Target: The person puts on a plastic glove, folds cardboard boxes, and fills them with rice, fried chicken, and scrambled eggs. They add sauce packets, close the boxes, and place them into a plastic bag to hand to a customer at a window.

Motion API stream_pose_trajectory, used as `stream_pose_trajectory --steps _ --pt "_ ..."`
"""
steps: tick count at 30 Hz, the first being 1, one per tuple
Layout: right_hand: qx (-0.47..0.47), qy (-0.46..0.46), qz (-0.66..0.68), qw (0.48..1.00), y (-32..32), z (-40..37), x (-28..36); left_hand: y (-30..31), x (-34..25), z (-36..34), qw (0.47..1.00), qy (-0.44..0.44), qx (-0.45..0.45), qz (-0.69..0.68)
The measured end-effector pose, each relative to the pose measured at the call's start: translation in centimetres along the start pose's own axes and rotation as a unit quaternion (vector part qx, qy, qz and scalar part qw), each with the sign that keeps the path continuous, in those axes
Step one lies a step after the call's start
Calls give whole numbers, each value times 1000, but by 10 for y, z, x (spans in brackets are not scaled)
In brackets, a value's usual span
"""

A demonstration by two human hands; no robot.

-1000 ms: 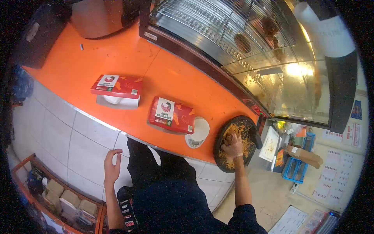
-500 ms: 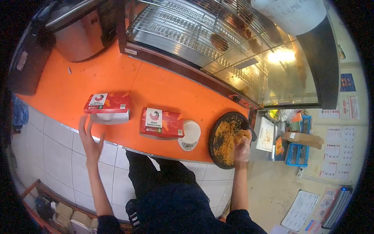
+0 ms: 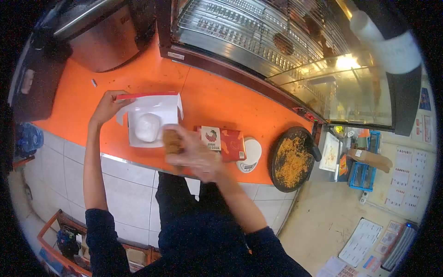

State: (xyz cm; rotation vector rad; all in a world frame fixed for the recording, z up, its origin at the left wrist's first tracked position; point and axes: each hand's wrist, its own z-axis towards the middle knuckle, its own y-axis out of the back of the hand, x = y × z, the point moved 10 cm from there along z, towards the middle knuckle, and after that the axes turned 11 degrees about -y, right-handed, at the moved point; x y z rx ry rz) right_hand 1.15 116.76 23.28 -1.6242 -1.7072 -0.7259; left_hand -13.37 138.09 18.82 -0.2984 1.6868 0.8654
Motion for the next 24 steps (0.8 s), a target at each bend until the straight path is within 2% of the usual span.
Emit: stream_pose_trajectory --steps 1,2,3,6,9,12,15,17,19,20,22,24 --pt "25 -40 -55 997 -20 30 -12 2 5 1 1000 28 -1 -12" --pt "-57 37 -150 986 -24 52 -9 2 8 -2 998 56 0 -24" --pt "-136 111 -243 954 -31 69 -7 0 16 -6 996 84 1 -36" --pt "-214 15 -397 893 -36 123 -38 -5 34 -7 995 49 6 -87" --pt "-356 37 -433 827 -21 118 -27 -2 35 -9 997 64 4 -35" --pt "-360 38 -452 816 -8 118 -29 -4 42 -15 998 45 -3 -52" --pt "-326 -63 -375 865 7 115 -36 -6 39 -36 989 37 -98 -104" --pt "-368 0 -513 775 -7 132 -77 -32 79 -66 977 88 -118 -153" --pt "-379 56 -543 747 -22 142 -119 -53 90 -84 970 107 -144 -167" --pt "-372 84 -508 773 -28 142 -135 -65 77 -88 969 99 -161 -157" --pt "-333 91 -489 801 -33 137 -119 -72 64 -92 971 90 -182 -125" --pt "-273 49 -519 809 -43 123 -89 -73 59 -95 976 85 -184 -80"
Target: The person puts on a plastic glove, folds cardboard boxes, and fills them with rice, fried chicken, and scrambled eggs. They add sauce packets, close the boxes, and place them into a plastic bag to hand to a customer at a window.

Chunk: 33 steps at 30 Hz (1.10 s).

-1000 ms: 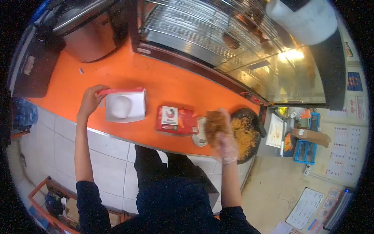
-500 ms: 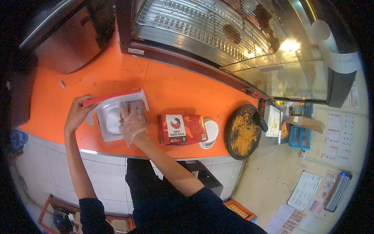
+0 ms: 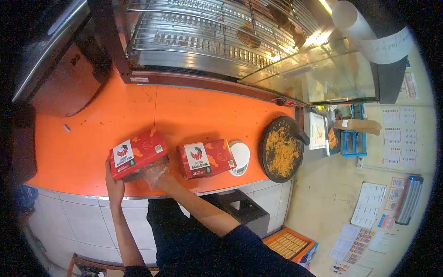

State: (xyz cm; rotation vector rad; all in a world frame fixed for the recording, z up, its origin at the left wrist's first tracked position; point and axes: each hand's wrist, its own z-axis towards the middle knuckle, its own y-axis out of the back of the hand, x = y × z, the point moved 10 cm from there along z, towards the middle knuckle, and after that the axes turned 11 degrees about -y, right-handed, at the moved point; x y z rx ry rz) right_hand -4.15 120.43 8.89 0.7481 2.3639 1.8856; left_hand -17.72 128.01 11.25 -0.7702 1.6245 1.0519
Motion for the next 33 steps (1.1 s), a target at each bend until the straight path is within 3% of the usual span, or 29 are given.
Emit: stream_pose_trajectory --steps 3,5,7,9,13,16,19,24,28,30,32,33 --pt "49 -107 152 981 73 -18 0 2 4 -1 999 1 27 37" --pt "30 -124 224 966 95 -60 -1 5 0 -2 997 0 28 78" --pt "20 -119 204 971 63 -111 -20 6 -1 -3 995 2 27 93" --pt "-56 -182 160 969 73 -135 -47 8 1 -2 996 -1 24 90" --pt "-121 -217 39 968 73 -132 -87 8 3 3 997 -23 12 70" --pt "22 -157 -22 987 21 -124 -93 5 -4 3 995 -31 18 98" --pt "112 -27 -102 988 -2 -112 -72 4 -10 4 993 -26 46 110" --pt "152 -29 -103 983 -28 -92 -72 -10 -23 -3 993 -92 51 58" --pt "171 -34 -41 984 -44 -86 -81 -13 -5 -5 995 -15 83 49" --pt "165 -37 -7 986 -42 -83 -86 -10 -3 -4 995 -65 67 -19" --pt "151 -38 26 987 -37 -80 -92 -3 3 -3 989 -35 98 109" --pt "142 -36 41 988 -37 -79 -93 0 -6 -6 987 -78 99 101"
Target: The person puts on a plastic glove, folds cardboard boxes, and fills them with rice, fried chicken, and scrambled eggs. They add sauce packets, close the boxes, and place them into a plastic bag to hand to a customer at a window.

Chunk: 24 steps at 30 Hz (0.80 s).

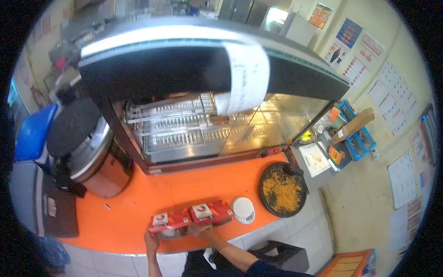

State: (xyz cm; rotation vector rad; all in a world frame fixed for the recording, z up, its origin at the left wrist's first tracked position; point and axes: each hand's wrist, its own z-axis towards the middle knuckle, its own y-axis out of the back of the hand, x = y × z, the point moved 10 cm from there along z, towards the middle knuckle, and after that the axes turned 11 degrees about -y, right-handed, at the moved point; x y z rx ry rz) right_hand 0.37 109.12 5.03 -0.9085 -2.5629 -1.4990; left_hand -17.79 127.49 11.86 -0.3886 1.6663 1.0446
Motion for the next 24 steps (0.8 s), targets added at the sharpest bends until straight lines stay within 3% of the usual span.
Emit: stream_pose_trajectory --steps 2,5,8,9,10,12,13,15,17,19,21,23,24 --pt "-25 6 35 999 12 -7 -5 2 -22 2 997 -82 -8 -12" --pt "-69 15 83 994 24 -35 -23 16 -57 0 986 -26 71 -150" --pt "-100 -4 32 994 67 -97 -44 26 -93 11 914 -15 248 -320" --pt "-105 -19 -1 994 88 -121 -53 21 -100 24 907 8 240 -347" --pt "-163 -15 -26 986 103 -148 -67 10 -106 43 897 32 233 -374" --pt "-276 -15 -69 958 123 -212 -95 -48 -172 81 909 55 257 -324" --pt "-328 -16 -91 940 134 -247 -101 -92 -195 98 898 19 281 -338" --pt "-373 -38 13 927 158 -305 -117 -204 -235 132 816 57 325 -474" --pt "-395 -77 140 904 171 -352 -152 -275 -315 157 720 84 341 -598" --pt "-389 -114 304 862 164 -393 -198 -330 -355 203 642 88 294 -703" --pt "-376 -126 464 792 150 -427 -238 -366 -361 264 356 77 323 -873" --pt "-361 -116 572 727 132 -456 -264 -350 -371 254 430 253 109 -860" --pt "-354 -109 603 707 124 -462 -270 -347 -364 259 414 277 77 -864"
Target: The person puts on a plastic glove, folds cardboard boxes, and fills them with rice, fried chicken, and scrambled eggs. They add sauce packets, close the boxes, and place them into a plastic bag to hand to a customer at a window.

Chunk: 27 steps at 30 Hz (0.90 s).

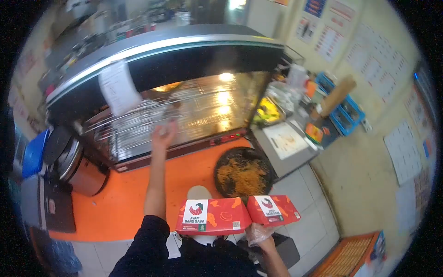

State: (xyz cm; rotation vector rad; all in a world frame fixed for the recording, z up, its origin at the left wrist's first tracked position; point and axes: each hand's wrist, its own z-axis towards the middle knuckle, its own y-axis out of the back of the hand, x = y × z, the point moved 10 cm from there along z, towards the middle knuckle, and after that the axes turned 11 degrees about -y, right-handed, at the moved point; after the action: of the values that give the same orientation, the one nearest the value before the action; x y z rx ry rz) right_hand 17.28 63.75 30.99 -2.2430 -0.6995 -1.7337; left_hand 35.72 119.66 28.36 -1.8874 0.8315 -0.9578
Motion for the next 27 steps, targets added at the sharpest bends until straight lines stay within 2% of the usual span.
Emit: stream_pose_trajectory --steps 3,5,8,9,11,12,13,14,15,17,18,20,22,24,27 --pt "11 3 0 1000 36 2 11 8 -39 16 990 -66 -81 -95" --pt "-3 59 -120 991 71 17 48 -5 -46 -10 979 -119 -72 -146" --pt "-12 133 -281 950 93 33 92 -30 -73 -43 980 -128 18 -152" --pt "-12 142 -298 944 103 45 100 -38 -98 -47 979 -101 140 -108" --pt "-6 151 -318 936 127 85 112 -64 -104 -102 969 -168 182 0" --pt "1 155 -325 933 138 111 117 -50 -156 -115 952 -289 73 61" --pt "-1 146 -337 930 152 135 118 -34 -204 -133 912 -394 -49 104" --pt "-1 144 -348 926 158 155 115 -66 -180 -199 830 -513 -84 202" --pt "-5 141 -362 921 165 176 114 -103 -209 -249 703 -628 -57 327" --pt "-18 128 -390 912 185 217 114 -184 -182 -304 479 -740 3 472" --pt "-25 122 -402 907 193 238 115 -237 -130 -322 406 -762 46 502" --pt "-33 116 -432 894 211 274 111 -291 -61 -307 423 -690 66 584" --pt "-46 113 -461 879 236 303 104 -307 -46 -279 353 -664 24 658" --pt "-63 97 -498 859 263 330 93 -304 -35 -280 140 -754 -9 642" --pt "-85 64 -545 832 314 383 73 -234 105 -244 397 -675 152 603"
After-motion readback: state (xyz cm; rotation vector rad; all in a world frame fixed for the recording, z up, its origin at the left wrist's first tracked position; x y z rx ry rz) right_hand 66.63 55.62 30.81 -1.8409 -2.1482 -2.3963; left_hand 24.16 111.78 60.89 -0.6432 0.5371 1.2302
